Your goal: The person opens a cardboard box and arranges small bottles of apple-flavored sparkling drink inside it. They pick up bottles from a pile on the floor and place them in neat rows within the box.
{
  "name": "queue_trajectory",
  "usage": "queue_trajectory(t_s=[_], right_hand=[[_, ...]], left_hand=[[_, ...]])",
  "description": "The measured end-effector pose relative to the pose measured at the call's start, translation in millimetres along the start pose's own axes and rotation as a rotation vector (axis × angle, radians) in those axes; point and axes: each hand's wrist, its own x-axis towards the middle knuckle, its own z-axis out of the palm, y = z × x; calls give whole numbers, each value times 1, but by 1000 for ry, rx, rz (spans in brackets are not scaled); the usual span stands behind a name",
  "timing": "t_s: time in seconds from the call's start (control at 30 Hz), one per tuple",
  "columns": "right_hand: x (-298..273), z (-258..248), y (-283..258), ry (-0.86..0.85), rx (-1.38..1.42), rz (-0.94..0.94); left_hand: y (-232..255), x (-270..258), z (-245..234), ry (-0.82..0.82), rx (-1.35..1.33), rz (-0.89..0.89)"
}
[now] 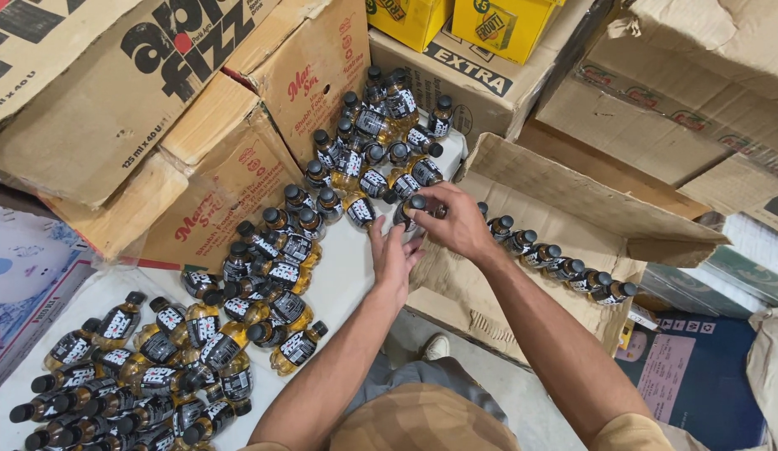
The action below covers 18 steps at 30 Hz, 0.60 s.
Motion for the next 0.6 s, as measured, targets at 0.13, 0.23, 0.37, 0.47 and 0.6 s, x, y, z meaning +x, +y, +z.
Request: queue_trajectory(t_s=[0.13, 0.23, 0.37, 0.47, 0.6], right_hand=[[-9, -24, 3, 48, -22, -16], [-19, -47, 0, 127, -56, -33], [-44, -71, 1, 155, -21, 111], [-62, -89, -1, 138, -10, 227], [-84, -101, 26, 90, -132, 283]], left_hand=[[3, -8, 12, -124, 33, -12], [-2, -14, 24, -207, 42, -40], [-18, -19, 37, -327, 118, -111], [-39, -14, 42, -360, 168, -179], [-68, 0, 46, -356, 169, -341]])
